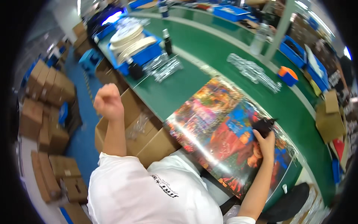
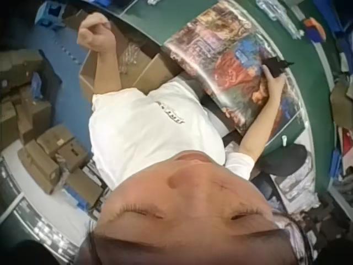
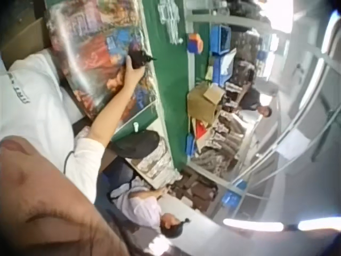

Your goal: Packaging and inspecting clear plastic bottles on a factory assembly line.

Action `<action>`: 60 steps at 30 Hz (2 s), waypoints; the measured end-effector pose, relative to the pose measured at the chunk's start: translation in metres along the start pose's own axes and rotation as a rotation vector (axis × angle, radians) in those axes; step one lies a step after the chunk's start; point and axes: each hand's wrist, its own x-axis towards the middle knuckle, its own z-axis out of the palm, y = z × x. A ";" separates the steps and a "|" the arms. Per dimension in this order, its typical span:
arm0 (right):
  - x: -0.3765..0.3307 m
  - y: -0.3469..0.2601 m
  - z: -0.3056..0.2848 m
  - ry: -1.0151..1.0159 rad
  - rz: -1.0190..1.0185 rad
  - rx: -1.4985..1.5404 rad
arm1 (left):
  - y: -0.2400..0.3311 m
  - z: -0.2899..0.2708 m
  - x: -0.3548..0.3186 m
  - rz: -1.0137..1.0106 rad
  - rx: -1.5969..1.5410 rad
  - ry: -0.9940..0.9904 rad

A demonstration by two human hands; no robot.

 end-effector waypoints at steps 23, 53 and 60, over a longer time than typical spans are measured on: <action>0.008 0.022 -0.079 -0.156 0.092 -0.156 | -0.101 -0.349 -0.372 -1.564 1.497 -1.382; -0.079 -0.210 0.224 -0.439 -0.744 -0.451 | 0.025 -0.003 -0.066 -0.703 0.414 -0.791; -0.070 -0.207 0.228 -0.370 -0.417 -0.167 | 0.028 -0.017 -0.050 -0.615 0.587 -0.939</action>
